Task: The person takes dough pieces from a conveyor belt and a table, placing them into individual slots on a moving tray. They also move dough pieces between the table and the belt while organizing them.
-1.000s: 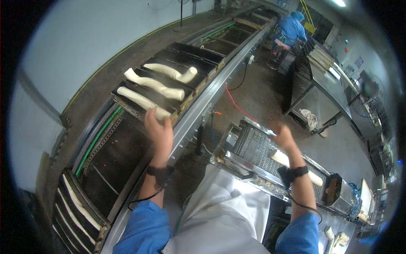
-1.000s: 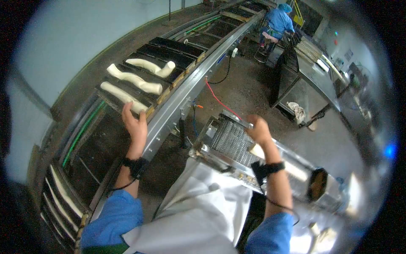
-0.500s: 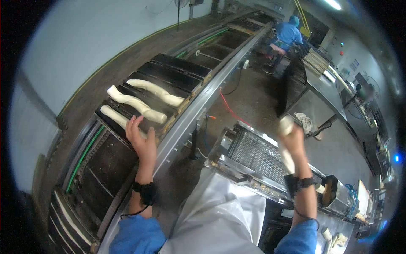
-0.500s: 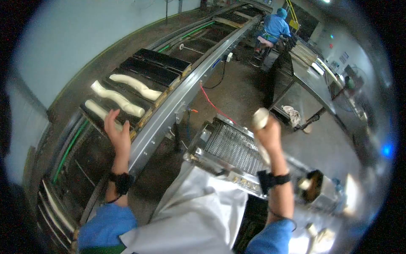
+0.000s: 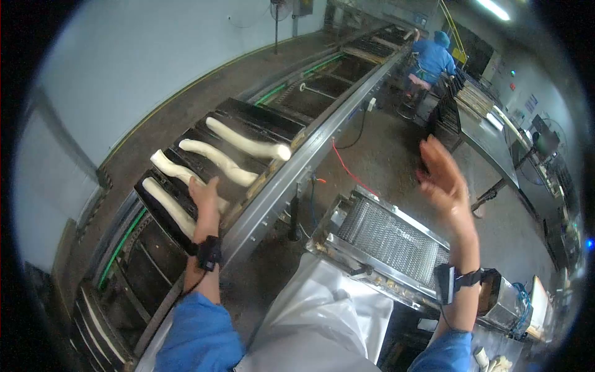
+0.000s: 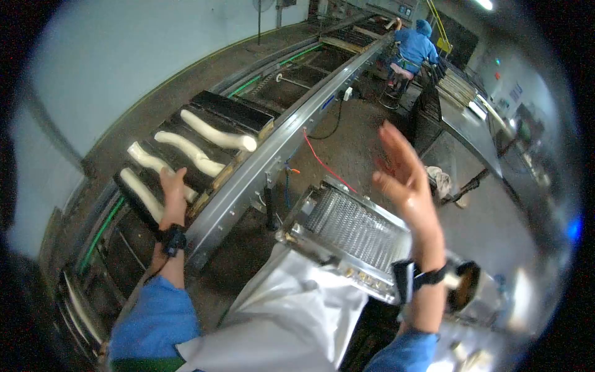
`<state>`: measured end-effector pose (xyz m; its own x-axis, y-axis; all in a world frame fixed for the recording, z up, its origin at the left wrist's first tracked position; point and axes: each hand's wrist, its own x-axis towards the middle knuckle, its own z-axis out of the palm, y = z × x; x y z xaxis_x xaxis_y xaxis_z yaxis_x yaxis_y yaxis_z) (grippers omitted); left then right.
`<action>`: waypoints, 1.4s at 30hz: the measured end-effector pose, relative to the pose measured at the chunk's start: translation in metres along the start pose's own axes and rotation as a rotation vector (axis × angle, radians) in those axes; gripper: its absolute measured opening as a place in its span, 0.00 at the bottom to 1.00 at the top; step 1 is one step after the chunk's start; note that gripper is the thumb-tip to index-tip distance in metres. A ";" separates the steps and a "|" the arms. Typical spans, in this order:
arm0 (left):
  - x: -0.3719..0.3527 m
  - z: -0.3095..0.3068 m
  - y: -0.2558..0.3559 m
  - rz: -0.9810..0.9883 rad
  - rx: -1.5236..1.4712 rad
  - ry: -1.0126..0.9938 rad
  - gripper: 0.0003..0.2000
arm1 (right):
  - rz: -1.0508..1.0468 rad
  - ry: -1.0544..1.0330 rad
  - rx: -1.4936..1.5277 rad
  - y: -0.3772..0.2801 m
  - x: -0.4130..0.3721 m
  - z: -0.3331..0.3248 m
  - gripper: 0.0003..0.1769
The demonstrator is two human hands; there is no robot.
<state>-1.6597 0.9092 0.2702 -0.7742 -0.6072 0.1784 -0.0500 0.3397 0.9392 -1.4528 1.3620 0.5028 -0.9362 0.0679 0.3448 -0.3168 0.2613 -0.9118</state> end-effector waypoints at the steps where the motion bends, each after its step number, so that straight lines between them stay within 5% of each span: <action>1: 0.001 -0.011 0.007 -0.177 -0.135 0.010 0.41 | 0.074 -0.004 -0.088 0.028 -0.013 -0.012 0.48; 2: 0.000 -0.022 0.013 -0.357 -0.268 0.024 0.42 | 0.197 0.005 -0.204 0.055 -0.026 -0.025 0.46; 6: -0.005 -0.059 0.019 -0.448 -0.175 -0.026 0.41 | 0.452 -0.011 -0.809 0.204 -0.112 -0.116 0.42; 9: -0.014 -0.076 0.006 -0.210 -0.201 0.037 0.30 | 0.720 0.048 -1.408 0.214 -0.169 -0.130 0.41; 11: -0.026 -0.083 0.002 -0.081 -0.038 0.107 0.26 | 0.771 0.135 -1.482 0.252 -0.221 -0.162 0.36; 13: -0.065 -0.087 0.044 0.470 0.369 0.332 0.24 | 0.720 0.111 -1.390 0.267 -0.264 -0.193 0.33; 15: -0.071 -0.074 0.059 0.487 0.271 0.250 0.23 | 0.671 0.101 -1.296 0.268 -0.277 -0.197 0.30; 17: -0.075 -0.053 0.070 0.220 -0.370 -0.205 0.23 | 0.593 0.167 -1.539 0.239 -0.278 -0.176 0.22; 21: -0.073 -0.014 0.072 0.134 -0.494 -0.435 0.21 | 0.638 0.055 -1.656 0.205 -0.251 -0.139 0.15; 23: -0.074 -0.005 0.079 0.007 -0.347 -0.453 0.20 | 0.430 0.074 -1.570 0.220 -0.246 -0.141 0.13; 25: -0.066 -0.001 0.076 -0.092 -0.382 -0.443 0.20 | 0.575 0.058 -1.432 0.184 -0.210 -0.135 0.17; 29: -0.048 -0.010 0.056 -0.258 -0.631 -0.342 0.20 | 0.464 0.361 -0.357 0.066 -0.136 -0.115 0.24; 31: -0.049 -0.017 0.044 -0.193 -0.536 -0.213 0.22 | 0.173 0.562 -0.133 0.026 -0.114 -0.086 0.29; 33: -0.055 -0.028 0.038 -0.132 -0.557 -0.193 0.26 | 0.087 0.484 0.147 -0.010 -0.090 -0.065 0.34; 35: -0.057 -0.042 0.029 0.275 0.111 -0.088 0.27 | 0.078 0.233 0.311 -0.058 -0.061 -0.019 0.46; 38: -0.060 -0.055 0.018 0.468 0.324 0.034 0.27 | -0.037 -0.148 0.532 -0.081 -0.027 0.050 0.53; 42: -0.060 -0.078 0.009 0.316 0.258 0.001 0.25 | -0.054 -0.246 0.526 -0.069 -0.023 0.072 0.55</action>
<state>-1.5643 0.8925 0.2906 -0.7761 -0.4447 0.4471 0.0335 0.6790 0.7334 -1.4199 1.2734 0.5421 -0.9044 -0.1741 0.3896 -0.3394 -0.2598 -0.9041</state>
